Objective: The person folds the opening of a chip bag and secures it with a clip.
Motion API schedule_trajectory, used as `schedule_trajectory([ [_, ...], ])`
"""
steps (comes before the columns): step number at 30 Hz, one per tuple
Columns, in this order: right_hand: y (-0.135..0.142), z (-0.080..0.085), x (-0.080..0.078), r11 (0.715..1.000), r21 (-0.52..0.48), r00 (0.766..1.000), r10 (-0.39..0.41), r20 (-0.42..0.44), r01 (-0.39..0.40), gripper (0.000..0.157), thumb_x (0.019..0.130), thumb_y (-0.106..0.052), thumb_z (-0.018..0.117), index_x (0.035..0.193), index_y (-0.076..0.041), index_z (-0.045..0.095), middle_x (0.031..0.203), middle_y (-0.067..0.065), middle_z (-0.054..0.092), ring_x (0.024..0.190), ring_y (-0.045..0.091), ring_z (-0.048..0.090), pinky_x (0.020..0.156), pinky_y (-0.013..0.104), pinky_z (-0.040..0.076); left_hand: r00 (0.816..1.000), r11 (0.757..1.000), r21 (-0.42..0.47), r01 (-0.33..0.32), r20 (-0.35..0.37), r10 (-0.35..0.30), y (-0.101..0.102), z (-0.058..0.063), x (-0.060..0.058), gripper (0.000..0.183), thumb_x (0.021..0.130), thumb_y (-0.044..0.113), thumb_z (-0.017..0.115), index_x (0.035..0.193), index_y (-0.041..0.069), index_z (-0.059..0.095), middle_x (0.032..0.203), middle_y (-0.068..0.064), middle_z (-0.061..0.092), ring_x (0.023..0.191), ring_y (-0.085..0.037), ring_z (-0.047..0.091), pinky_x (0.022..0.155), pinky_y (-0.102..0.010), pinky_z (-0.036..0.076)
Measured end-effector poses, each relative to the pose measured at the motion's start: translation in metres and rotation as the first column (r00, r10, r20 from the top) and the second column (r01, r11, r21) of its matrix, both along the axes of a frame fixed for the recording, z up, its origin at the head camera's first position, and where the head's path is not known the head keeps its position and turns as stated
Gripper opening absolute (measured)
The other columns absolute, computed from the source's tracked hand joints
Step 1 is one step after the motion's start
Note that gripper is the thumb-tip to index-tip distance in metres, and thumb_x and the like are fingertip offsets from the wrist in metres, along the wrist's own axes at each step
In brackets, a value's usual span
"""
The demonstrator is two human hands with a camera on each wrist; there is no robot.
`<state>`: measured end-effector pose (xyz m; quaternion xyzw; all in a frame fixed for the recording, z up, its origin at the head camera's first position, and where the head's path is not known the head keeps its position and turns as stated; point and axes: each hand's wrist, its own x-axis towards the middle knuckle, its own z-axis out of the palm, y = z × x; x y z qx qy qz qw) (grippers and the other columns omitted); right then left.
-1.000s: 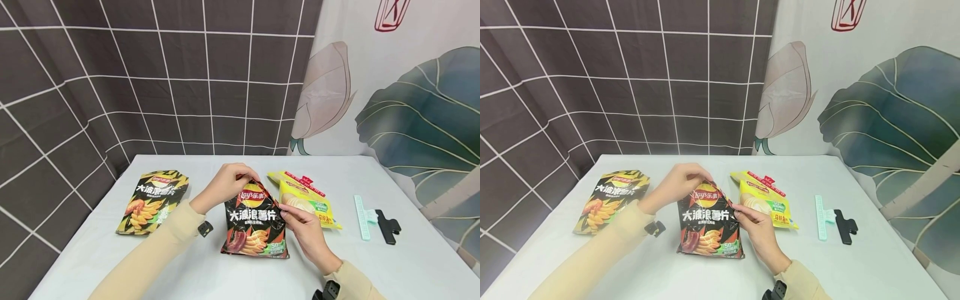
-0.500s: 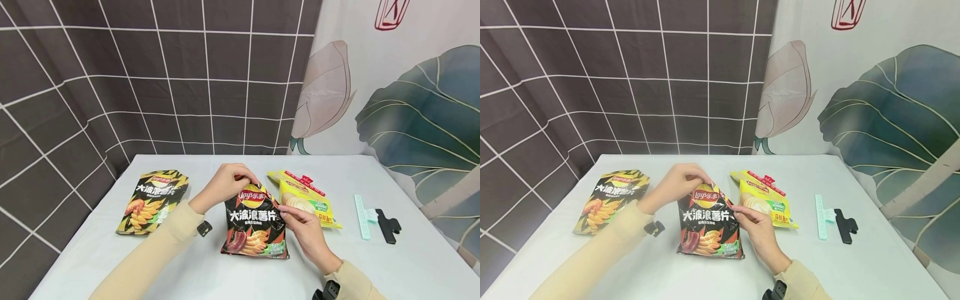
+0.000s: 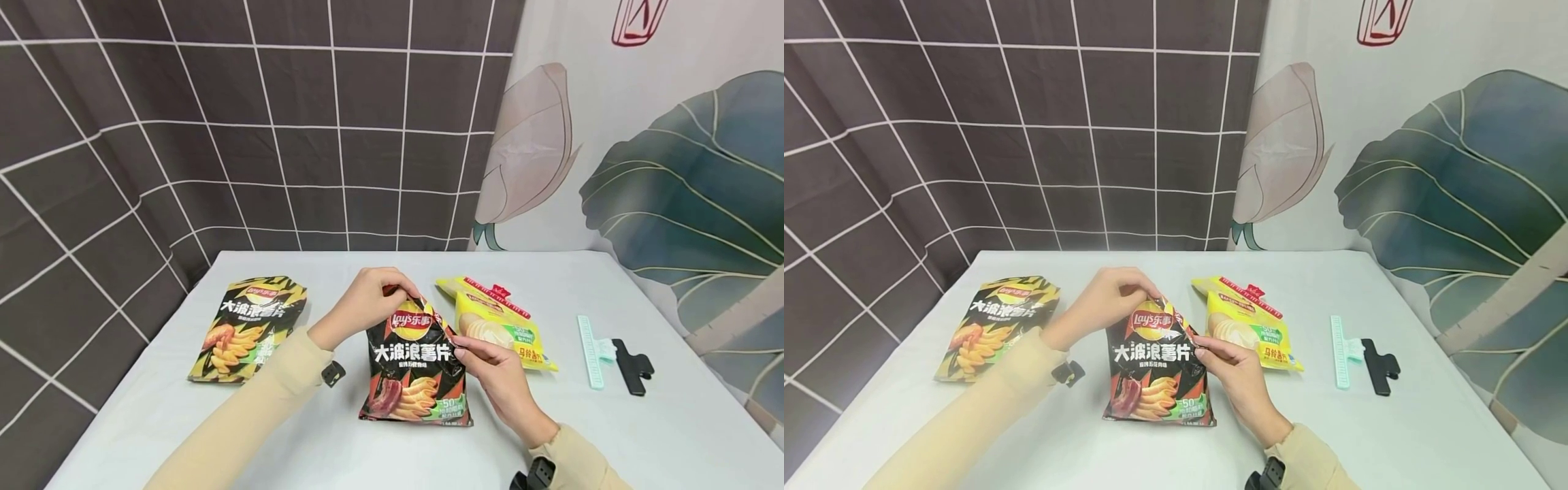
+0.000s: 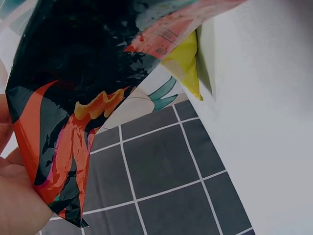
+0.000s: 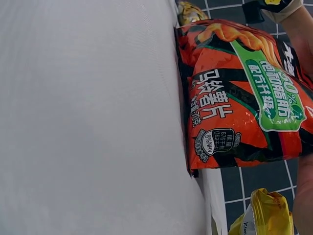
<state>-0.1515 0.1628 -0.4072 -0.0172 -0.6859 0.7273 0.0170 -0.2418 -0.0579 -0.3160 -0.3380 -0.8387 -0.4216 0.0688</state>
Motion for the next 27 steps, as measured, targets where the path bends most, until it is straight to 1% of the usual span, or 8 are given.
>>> schedule_trajectory([
  [4,-0.0002,0.0005,0.0003,1.0,-0.002,1.0,-0.008,0.011,0.008,0.033,0.087,-0.012,0.07,0.116,0.001,0.068,0.101,-0.009,0.072,0.099,0.008,0.065,0.084,0.026,0.054,1.0,1.0,-0.008,-0.008,0.012,0.008,-0.0009,0.0007,0.001,0.025,0.087,0.002,0.055,0.085,0.015,0.076,0.089,0.002,0.072,0.073,-0.008,0.058,0.065,-0.023,0.047],
  [7,-0.0012,0.0014,0.0007,1.0,-0.019,1.0,-0.009,0.014,0.009,0.032,0.088,-0.013,0.068,0.116,0.002,0.067,0.102,-0.008,0.071,0.099,0.009,0.066,0.084,0.027,0.055,1.0,1.0,-0.009,-0.006,0.023,0.007,-0.0016,0.0013,0.0017,0.023,0.087,0.004,0.056,0.086,0.015,0.076,0.091,0.002,0.072,0.075,-0.009,0.058,0.066,-0.024,0.048],
  [11,-0.0022,0.0019,0.0007,0.999,-0.052,1.0,-0.014,0.005,0.014,0.027,0.089,-0.012,0.067,0.113,0.002,0.069,0.097,-0.006,0.072,0.095,0.011,0.068,0.082,0.028,0.056,0.999,1.0,-0.012,0.011,0.034,-0.011,-0.0025,0.0012,0.0018,0.016,0.088,0.009,0.061,0.088,0.015,0.075,0.091,0.002,0.071,0.077,-0.009,0.057,0.068,-0.024,0.048],
  [16,-0.0016,0.0008,0.0001,0.998,-0.068,1.0,-0.013,-0.024,0.012,0.015,0.088,-0.007,0.067,0.102,-0.011,0.072,0.09,-0.006,0.074,0.089,0.009,0.068,0.078,0.025,0.056,0.999,0.999,-0.019,0.036,0.024,-0.036,-0.0019,0.0001,0.0008,0.008,0.088,0.013,0.067,0.09,0.014,0.074,0.09,0.001,0.07,0.075,-0.01,0.057,0.068,-0.024,0.049],
  [19,-0.0014,0.0004,-0.0003,0.997,-0.074,1.0,-0.019,-0.022,0.017,0.017,0.088,-0.005,0.067,0.097,-0.019,0.07,0.088,-0.008,0.074,0.086,0.006,0.068,0.076,0.023,0.056,0.999,0.999,-0.029,0.032,0.018,-0.031,-0.0009,-0.0012,-0.0003,0.008,0.088,0.012,0.068,0.092,0.014,0.074,0.094,0.001,0.071,0.081,-0.009,0.059,0.073,-0.023,0.051],
  [21,-0.0014,0.0008,-0.0004,0.997,-0.078,1.0,-0.025,-0.009,0.024,0.018,0.087,-0.005,0.067,0.097,-0.02,0.068,0.087,-0.009,0.074,0.084,0.005,0.068,0.074,0.023,0.056,1.0,0.999,-0.034,0.024,0.018,-0.024,-0.0003,-0.002,-0.001,0.008,0.088,0.011,0.067,0.094,0.014,0.073,0.097,0.001,0.071,0.085,-0.008,0.061,0.076,-0.024,0.051],
  [24,-0.001,0.0023,-0.0008,0.996,-0.081,1.0,-0.022,0.006,0.023,0.021,0.088,-0.004,0.066,0.103,-0.018,0.064,0.086,-0.009,0.074,0.084,0.006,0.068,0.073,0.023,0.056,1.0,0.999,-0.037,0.022,0.014,-0.021,0.0002,-0.0025,-0.0013,0.01,0.089,0.01,0.067,0.097,0.013,0.073,0.101,0.0,0.072,0.09,-0.009,0.062,0.079,-0.025,0.052],
  [27,0.0006,0.0043,-0.0012,0.999,-0.045,1.0,-0.001,-0.004,0.001,0.028,0.089,-0.005,0.066,0.116,-0.007,0.06,0.087,-0.01,0.074,0.086,0.007,0.069,0.075,0.025,0.057,1.0,0.999,-0.037,0.023,0.014,-0.022,0.0002,-0.0023,-0.0008,0.012,0.089,0.009,0.066,0.1,0.012,0.073,0.104,-0.001,0.072,0.093,-0.011,0.064,0.08,-0.026,0.052],
])
